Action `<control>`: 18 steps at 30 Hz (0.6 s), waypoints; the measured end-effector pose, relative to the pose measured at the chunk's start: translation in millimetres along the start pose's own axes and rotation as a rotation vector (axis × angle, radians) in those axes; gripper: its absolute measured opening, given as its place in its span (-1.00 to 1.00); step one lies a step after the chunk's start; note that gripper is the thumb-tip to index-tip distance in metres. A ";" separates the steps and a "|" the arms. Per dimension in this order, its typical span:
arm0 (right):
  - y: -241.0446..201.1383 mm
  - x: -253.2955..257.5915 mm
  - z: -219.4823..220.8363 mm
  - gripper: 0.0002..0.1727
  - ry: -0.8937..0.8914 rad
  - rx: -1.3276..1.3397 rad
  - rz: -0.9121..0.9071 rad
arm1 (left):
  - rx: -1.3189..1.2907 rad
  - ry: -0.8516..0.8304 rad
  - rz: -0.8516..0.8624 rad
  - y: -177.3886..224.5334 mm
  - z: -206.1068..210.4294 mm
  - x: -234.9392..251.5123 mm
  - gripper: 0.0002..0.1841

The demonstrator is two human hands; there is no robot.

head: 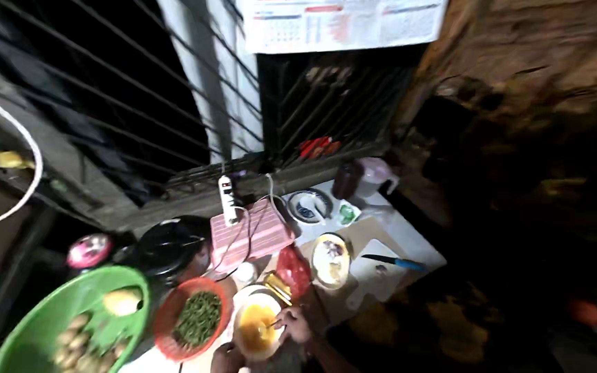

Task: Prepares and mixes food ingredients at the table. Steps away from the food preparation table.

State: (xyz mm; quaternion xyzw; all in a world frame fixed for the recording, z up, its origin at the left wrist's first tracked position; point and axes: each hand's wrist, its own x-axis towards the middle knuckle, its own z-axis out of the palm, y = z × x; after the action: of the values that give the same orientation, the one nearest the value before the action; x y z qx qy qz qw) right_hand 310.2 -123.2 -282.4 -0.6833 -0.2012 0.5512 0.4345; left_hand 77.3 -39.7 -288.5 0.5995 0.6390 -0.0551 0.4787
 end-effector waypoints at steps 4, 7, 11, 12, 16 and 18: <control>-6.1 -3.3 -3.1 -0.63 -0.032 -0.083 0.018 | -0.054 0.038 -0.035 -13.0 7.1 21.9 -0.66; -3.3 -4.0 -2.6 -0.65 0.028 -0.034 -0.017 | -0.057 0.048 -0.061 -8.2 3.6 25.8 -0.68; -9.1 -6.6 -4.9 -0.64 -0.050 -0.104 -0.005 | -0.042 0.034 -0.064 -2.7 1.4 13.8 -0.71; -7.9 -4.8 -4.6 -0.64 -0.018 -0.090 -0.047 | -0.055 0.033 -0.073 -3.0 4.0 11.8 -0.71; -8.5 0.3 -6.1 -0.65 -0.029 -0.158 -0.011 | -0.183 -0.035 -0.152 -7.6 23.9 2.7 -0.73; -11.4 0.4 -5.5 -0.66 0.009 -0.141 -0.024 | -0.215 -0.051 -0.169 -10.1 29.4 1.7 -0.72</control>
State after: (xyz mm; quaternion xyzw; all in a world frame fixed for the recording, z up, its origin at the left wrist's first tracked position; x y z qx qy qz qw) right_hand 317.8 -118.8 -273.2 -0.7121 -0.2456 0.5275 0.3928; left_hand 85.4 -60.2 -310.5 0.4871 0.6770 -0.0417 0.5502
